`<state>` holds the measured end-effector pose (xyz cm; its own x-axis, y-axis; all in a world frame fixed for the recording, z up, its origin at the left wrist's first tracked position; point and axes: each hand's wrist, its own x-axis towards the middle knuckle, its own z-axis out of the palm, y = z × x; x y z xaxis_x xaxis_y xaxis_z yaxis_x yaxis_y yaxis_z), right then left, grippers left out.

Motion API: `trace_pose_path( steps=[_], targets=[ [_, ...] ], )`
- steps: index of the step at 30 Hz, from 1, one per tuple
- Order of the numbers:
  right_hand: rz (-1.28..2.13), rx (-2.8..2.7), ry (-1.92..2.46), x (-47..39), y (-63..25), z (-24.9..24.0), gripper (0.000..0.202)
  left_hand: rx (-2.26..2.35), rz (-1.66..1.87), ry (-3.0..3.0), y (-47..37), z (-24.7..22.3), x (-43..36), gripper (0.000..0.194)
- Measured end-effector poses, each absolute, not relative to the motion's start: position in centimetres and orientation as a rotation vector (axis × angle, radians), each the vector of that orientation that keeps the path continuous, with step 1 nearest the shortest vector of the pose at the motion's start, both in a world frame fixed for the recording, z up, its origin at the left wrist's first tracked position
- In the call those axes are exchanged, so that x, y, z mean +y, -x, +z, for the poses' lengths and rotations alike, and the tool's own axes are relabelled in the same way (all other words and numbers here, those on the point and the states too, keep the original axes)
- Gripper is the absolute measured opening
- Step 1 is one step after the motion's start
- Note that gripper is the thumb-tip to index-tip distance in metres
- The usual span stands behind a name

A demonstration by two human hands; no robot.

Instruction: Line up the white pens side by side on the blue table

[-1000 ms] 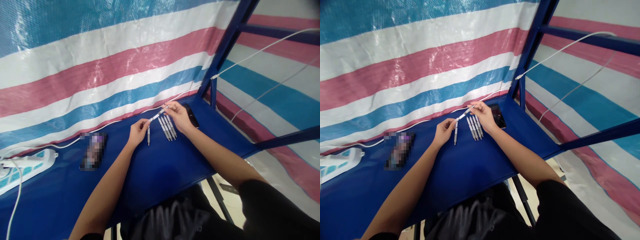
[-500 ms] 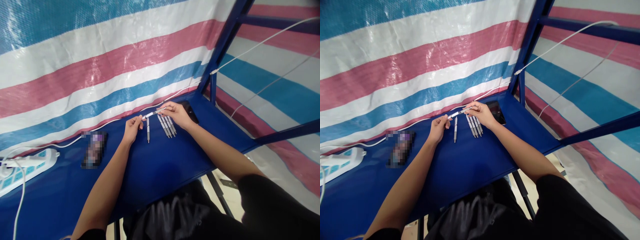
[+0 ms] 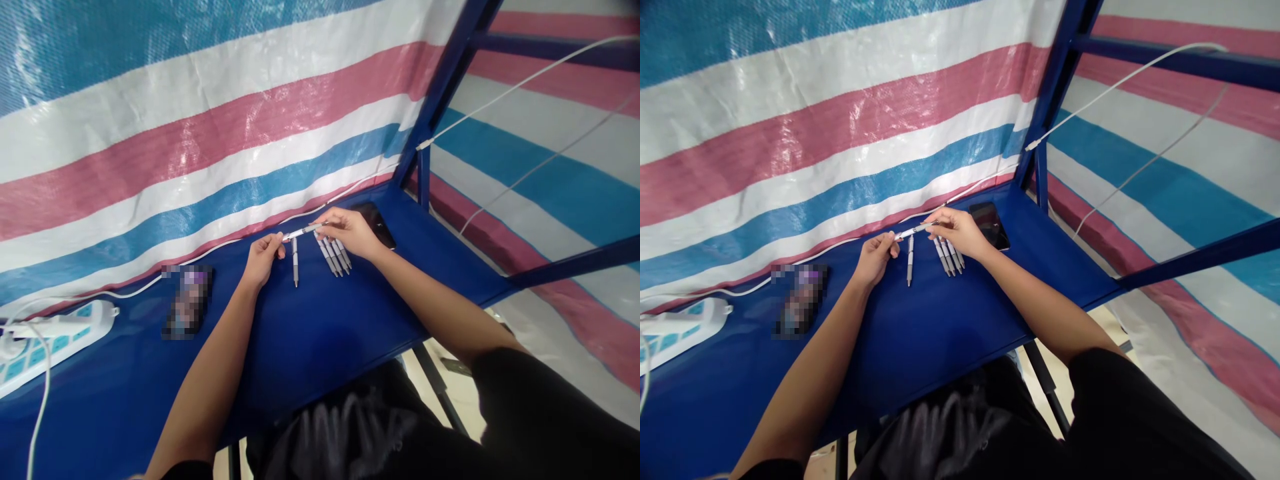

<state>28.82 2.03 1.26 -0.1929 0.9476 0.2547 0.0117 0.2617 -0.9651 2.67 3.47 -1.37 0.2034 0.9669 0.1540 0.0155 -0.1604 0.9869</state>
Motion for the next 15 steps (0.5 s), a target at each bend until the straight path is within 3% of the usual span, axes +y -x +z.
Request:
trace_pose_path(
  steps=[5,12,15],
  targets=[
    [0.966,-1.637,1.213,1.5,-29.1,1.8,0.060,1.023,1.159,-1.468,-2.8,-1.4,3.4,0.055],
    [0.819,-1.851,1.149,1.3,-29.8,2.7,0.050,1.046,1.203,-1.426,-3.3,-1.2,3.2,0.055],
    [0.812,-1.874,1.289,1.3,-29.8,2.8,0.067,1.043,1.201,-1.425,-3.2,-1.2,3.2,0.055]
  ],
)
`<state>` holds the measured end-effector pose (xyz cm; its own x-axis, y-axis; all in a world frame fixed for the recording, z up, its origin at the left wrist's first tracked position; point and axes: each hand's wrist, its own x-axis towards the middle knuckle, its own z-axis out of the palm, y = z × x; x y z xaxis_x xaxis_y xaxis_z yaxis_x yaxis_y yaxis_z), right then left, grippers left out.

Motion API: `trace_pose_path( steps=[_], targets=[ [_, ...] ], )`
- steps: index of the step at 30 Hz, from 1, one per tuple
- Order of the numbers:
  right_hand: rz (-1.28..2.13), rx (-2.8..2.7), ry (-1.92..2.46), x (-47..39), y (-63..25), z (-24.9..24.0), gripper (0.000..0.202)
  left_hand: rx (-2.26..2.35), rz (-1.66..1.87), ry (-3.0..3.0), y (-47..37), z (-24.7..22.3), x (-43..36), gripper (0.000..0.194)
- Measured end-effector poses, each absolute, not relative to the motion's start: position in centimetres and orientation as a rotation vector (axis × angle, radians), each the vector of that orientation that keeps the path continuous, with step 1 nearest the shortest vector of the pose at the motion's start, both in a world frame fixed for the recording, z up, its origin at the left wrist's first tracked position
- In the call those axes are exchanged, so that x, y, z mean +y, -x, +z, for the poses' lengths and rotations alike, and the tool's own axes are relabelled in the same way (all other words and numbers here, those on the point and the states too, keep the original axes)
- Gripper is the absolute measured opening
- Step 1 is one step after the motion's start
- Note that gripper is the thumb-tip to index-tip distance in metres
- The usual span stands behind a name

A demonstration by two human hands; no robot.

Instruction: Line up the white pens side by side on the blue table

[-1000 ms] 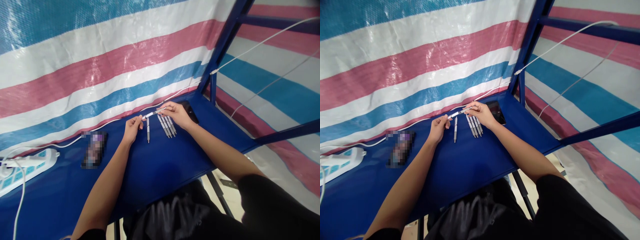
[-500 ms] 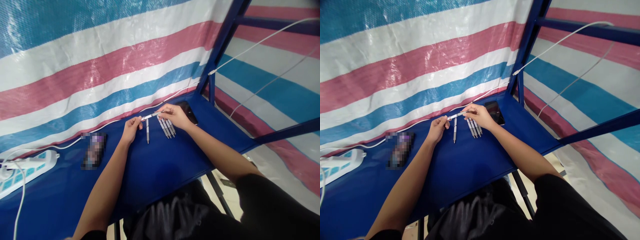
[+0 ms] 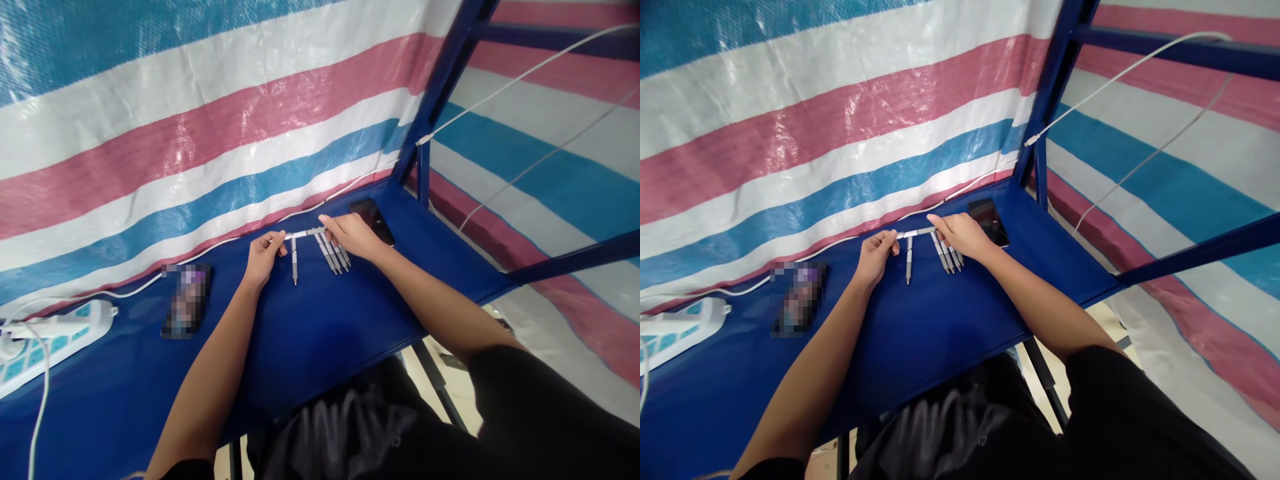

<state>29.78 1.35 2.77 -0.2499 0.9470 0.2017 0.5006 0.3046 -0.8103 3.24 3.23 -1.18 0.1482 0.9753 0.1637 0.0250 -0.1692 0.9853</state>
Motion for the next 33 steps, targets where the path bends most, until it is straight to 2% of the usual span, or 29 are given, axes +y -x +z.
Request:
trace_pose_path(
  steps=[4,6,8,14,17,22,28,33],
  targets=[
    [0.800,-1.874,1.158,1.2,-29.7,2.9,0.053,1.042,1.231,-1.384,-3.2,-1.2,3.3,0.055],
    [0.785,-1.916,1.180,1.1,-29.7,2.9,0.053,1.041,1.236,-1.371,-3.2,-1.3,3.3,0.053],
    [0.762,-1.894,1.280,1.1,-29.7,2.8,0.062,1.039,1.235,-1.381,-3.2,-1.3,3.3,0.052],
    [0.835,-1.980,1.165,1.3,-29.6,2.6,0.043,1.045,1.252,-1.343,-3.2,-1.5,3.4,0.049],
    [0.828,-2.069,1.264,1.5,-29.6,2.4,0.051,1.029,1.257,-1.325,-3.1,-1.6,3.5,0.044],
    [0.858,-2.106,1.194,1.7,-29.6,2.1,0.030,1.035,1.262,-1.346,-3.2,-1.7,3.4,0.043],
    [0.736,-2.109,1.311,1.1,-28.7,2.3,0.041,0.993,1.306,-1.371,-3.4,-1.3,3.3,0.041],
    [0.775,-2.198,1.253,0.5,-28.5,2.9,0.035,0.946,1.349,-1.314,-3.6,-1.3,3.5,0.043]
  ],
)
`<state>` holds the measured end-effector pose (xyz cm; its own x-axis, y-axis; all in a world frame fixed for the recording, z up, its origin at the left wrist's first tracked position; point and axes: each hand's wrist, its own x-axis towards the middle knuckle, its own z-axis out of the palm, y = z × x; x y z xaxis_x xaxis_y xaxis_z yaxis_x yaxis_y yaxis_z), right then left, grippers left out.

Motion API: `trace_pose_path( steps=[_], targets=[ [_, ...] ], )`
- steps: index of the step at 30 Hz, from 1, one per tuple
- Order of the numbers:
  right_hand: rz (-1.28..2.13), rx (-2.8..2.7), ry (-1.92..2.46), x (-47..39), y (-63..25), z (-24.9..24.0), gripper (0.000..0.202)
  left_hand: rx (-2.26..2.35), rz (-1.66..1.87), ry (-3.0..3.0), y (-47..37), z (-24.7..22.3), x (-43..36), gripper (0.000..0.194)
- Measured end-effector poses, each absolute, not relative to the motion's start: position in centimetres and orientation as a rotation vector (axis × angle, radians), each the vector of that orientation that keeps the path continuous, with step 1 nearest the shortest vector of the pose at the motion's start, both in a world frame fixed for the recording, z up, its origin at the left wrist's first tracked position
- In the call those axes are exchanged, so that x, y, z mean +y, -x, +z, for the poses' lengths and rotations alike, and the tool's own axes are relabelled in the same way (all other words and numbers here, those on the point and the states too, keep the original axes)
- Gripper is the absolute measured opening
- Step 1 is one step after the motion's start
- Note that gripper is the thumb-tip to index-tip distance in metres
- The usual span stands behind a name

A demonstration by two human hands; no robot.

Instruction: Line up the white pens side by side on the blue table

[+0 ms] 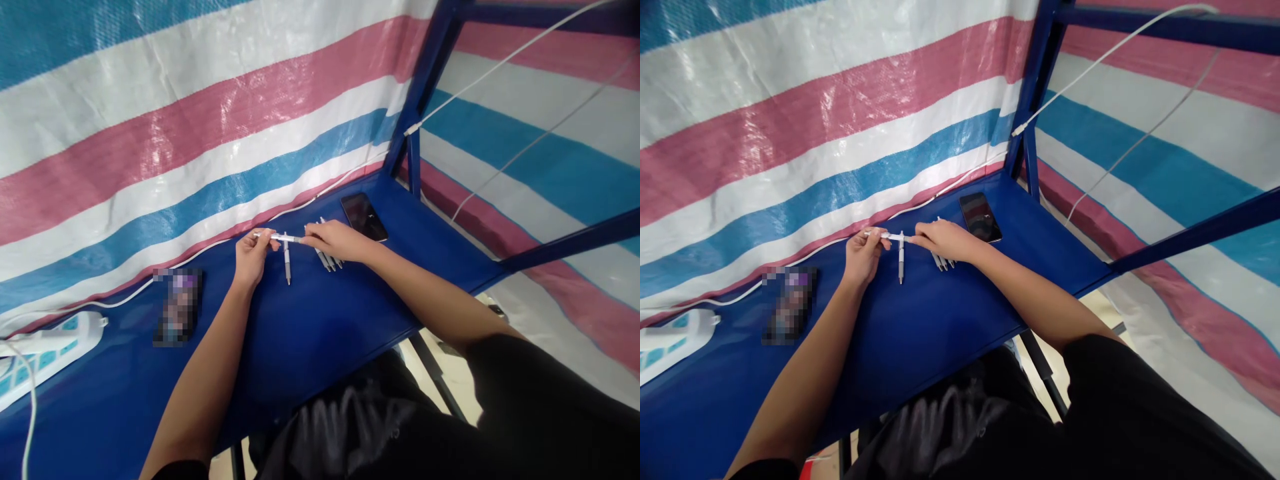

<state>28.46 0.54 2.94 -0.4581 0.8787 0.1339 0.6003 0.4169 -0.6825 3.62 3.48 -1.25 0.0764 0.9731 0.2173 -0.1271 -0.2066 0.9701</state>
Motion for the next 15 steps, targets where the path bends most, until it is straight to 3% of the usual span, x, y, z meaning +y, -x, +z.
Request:
trace_pose_path(
  steps=[4,10,15],
  targets=[
    [0.918,-2.110,1.209,0.2,-27.6,2.7,0.044,0.945,1.393,-1.286,-3.7,-0.6,3.6,0.041],
    [1.645,-1.542,0.918,-0.4,-26.5,2.4,0.056,0.882,1.480,-1.297,-4.0,1.2,3.2,0.037],
    [1.675,-1.413,0.956,-0.7,-26.1,2.6,0.054,0.947,1.459,-1.423,-5.2,1.9,2.0,0.038]
  ],
)
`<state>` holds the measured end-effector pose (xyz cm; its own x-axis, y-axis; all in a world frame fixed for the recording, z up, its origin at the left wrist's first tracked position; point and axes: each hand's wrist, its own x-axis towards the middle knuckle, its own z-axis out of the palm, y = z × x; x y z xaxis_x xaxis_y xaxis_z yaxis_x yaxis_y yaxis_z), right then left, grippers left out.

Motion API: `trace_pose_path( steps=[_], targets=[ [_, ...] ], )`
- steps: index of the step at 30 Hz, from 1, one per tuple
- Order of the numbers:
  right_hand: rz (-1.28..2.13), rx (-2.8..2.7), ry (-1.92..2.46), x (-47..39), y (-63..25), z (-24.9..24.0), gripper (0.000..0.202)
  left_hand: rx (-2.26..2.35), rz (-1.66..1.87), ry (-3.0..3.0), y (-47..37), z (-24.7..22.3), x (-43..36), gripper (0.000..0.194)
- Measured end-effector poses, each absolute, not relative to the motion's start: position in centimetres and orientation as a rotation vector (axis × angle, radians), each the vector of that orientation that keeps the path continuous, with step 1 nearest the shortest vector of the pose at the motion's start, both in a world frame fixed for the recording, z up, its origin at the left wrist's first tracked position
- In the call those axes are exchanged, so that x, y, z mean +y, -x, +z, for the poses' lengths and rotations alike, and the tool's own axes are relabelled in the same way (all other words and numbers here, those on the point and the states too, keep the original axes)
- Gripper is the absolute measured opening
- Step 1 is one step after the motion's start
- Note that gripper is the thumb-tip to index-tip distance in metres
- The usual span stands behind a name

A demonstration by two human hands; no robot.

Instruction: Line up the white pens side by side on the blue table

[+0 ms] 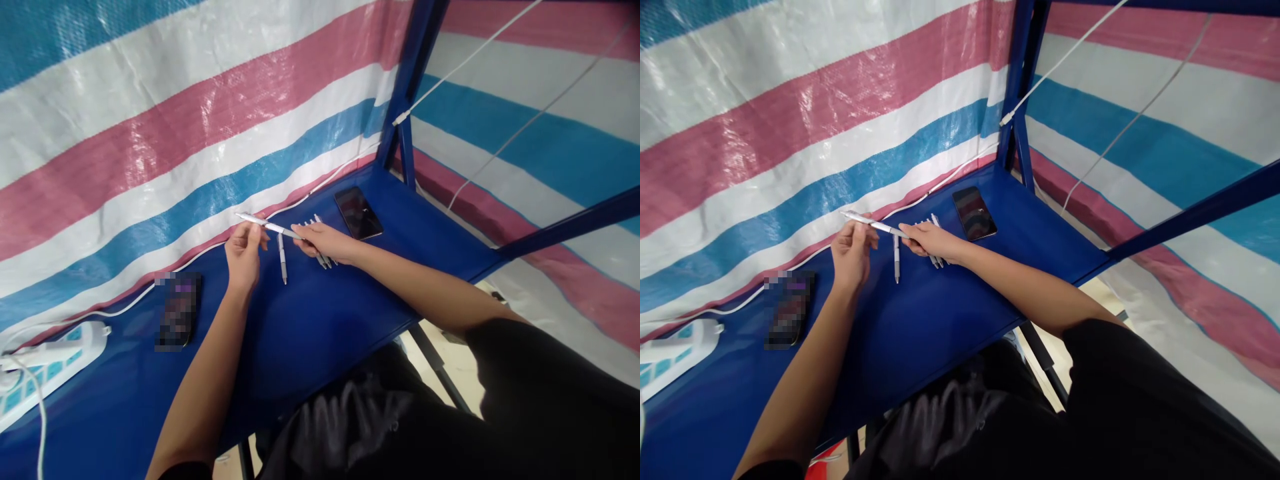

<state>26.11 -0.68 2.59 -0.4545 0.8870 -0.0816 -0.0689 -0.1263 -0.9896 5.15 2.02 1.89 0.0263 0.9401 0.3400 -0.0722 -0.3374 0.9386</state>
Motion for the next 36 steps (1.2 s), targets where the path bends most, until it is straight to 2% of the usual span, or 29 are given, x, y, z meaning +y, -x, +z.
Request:
trace_pose_path(
  steps=[3,5,7,10,12,14,16,20,25,36],
  targets=[
    [1.599,-1.562,1.073,-0.9,-25.9,3.2,0.053,0.954,1.388,-1.440,-6.0,1.9,1.4,0.043],
    [1.457,-1.788,1.182,-0.9,-26.3,3.9,0.053,0.932,1.368,-1.402,-6.3,1.6,1.3,0.056],
    [1.153,-2.017,1.340,-0.6,-27.7,4.7,0.054,0.932,1.373,-1.365,-6.4,1.3,1.4,0.074],
    [0.546,-1.984,1.828,0.2,-31.3,5.5,0.071,0.968,1.382,-1.324,-6.2,0.6,1.8,0.093],
    [0.370,-1.844,2.118,0.8,-33.8,5.5,0.088,0.987,1.354,-1.316,-6.1,0.3,2.0,0.095],
    [0.409,-1.788,2.306,1.4,-35.3,5.1,0.104,0.991,1.331,-1.307,-6.1,0.2,2.1,0.089],
    [0.451,-1.820,2.361,1.7,-35.7,4.4,0.110,0.986,1.327,-1.297,-6.2,0.2,2.0,0.083],
    [0.369,-1.843,2.363,2.1,-34.8,3.2,0.103,0.997,1.299,-1.312,-6.6,0.2,1.7,0.072],
    [0.332,-1.847,2.363,2.0,-34.3,3.5,0.085,1.033,1.233,-1.300,-6.6,-0.1,1.7,0.070],
    [0.366,-1.774,2.392,1.4,-34.2,4.3,0.099,1.071,1.251,-1.206,-7.1,-0.3,1.7,0.070]
  ],
)
